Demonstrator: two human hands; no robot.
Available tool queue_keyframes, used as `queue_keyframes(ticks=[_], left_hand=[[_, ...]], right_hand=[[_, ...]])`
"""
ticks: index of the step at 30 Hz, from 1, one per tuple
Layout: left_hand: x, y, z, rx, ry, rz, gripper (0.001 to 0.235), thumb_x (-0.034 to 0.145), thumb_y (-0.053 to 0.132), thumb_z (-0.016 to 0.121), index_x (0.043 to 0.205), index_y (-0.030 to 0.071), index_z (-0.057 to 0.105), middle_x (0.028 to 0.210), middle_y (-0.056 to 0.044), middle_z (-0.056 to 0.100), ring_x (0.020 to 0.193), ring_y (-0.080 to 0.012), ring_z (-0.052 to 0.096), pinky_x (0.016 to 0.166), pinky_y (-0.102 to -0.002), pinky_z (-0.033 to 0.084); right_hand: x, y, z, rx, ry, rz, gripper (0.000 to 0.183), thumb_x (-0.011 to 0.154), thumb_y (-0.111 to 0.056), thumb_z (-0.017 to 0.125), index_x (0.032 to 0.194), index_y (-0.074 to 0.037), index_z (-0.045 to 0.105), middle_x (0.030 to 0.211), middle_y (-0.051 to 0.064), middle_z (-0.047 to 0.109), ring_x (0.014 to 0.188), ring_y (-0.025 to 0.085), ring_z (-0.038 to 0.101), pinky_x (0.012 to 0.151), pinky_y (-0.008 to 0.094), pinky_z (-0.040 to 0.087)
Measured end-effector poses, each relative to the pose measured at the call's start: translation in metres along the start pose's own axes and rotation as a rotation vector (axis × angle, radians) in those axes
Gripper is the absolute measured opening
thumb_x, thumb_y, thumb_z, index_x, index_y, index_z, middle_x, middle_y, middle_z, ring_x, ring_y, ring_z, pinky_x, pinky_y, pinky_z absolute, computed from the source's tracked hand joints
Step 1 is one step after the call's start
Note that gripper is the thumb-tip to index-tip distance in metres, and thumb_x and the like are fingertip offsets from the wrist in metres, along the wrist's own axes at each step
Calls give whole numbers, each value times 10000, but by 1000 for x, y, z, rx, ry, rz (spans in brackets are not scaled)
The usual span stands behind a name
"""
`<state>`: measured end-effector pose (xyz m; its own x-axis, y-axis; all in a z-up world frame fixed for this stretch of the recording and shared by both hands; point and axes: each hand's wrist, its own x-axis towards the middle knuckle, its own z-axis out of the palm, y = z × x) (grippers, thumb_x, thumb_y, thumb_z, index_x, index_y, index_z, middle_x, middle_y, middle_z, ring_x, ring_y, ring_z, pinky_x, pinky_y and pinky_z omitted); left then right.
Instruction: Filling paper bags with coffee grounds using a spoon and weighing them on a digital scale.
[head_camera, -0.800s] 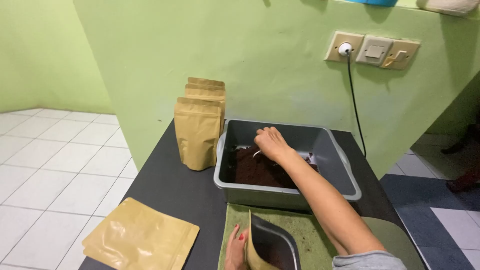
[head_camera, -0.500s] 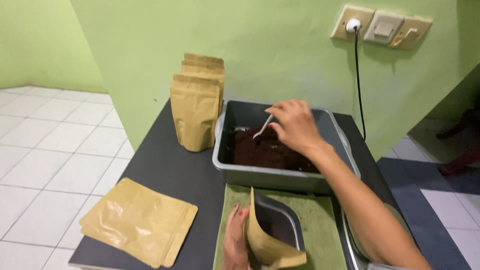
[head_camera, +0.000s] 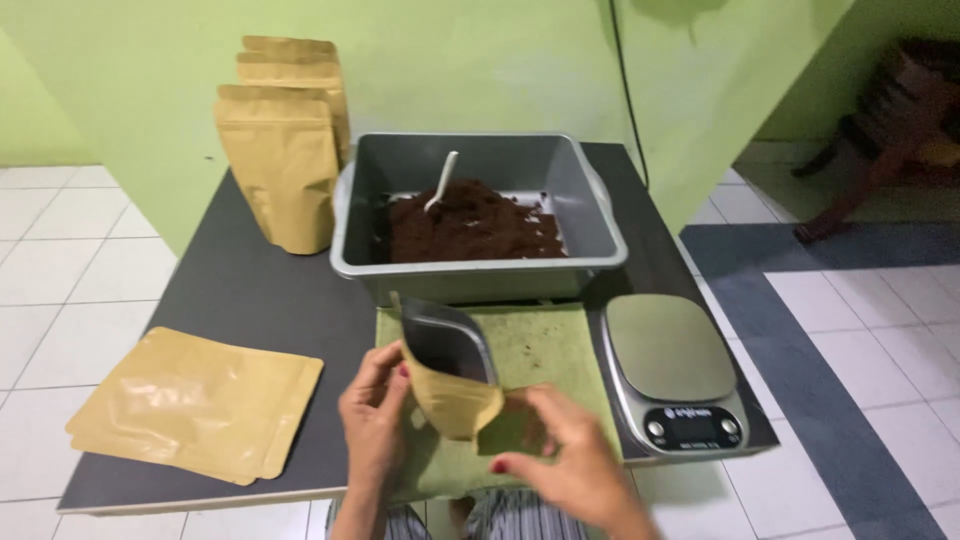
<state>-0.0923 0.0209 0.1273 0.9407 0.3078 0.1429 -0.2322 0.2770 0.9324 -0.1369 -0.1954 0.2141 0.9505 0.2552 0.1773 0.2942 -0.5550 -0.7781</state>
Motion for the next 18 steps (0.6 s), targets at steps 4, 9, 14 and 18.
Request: queue_keyframes(ticks=[4,9,14,18], left_hand=[[-8,2,0,-73,-33,53,183,927,-1,668,1096,-45,724,1043,-70,692,942,-146,639,876,-272,497],[-18,4,14,-111,41,-13,163,905,-40,720,1067,-25,717,986,-49,700,841,-102,600,805,-222,481],[-24,29,92,-98,-219,33,171,898,-19,710,1068,-13,730,972,-104,754,846,-154,692,798,-272,575],[-22,20,173,-18,-285,202,117,833,33,832,947,49,807,834,-60,769,853,-128,710,842,-359,597]], right_hand=[[-11,12,41,-3,269,-96,433,641,-190,950,1004,-117,725,762,-51,686,518,45,564,432,194,454],[-14,23,23,-104,553,-341,114,722,84,716,724,-30,721,694,26,728,425,69,508,346,201,364],[-22,47,-58,-38,601,-186,154,790,114,645,829,-27,693,700,41,704,545,100,627,493,207,520],[-19,70,-120,32,723,-75,223,899,101,591,835,-51,741,546,91,654,463,172,602,546,287,500]])
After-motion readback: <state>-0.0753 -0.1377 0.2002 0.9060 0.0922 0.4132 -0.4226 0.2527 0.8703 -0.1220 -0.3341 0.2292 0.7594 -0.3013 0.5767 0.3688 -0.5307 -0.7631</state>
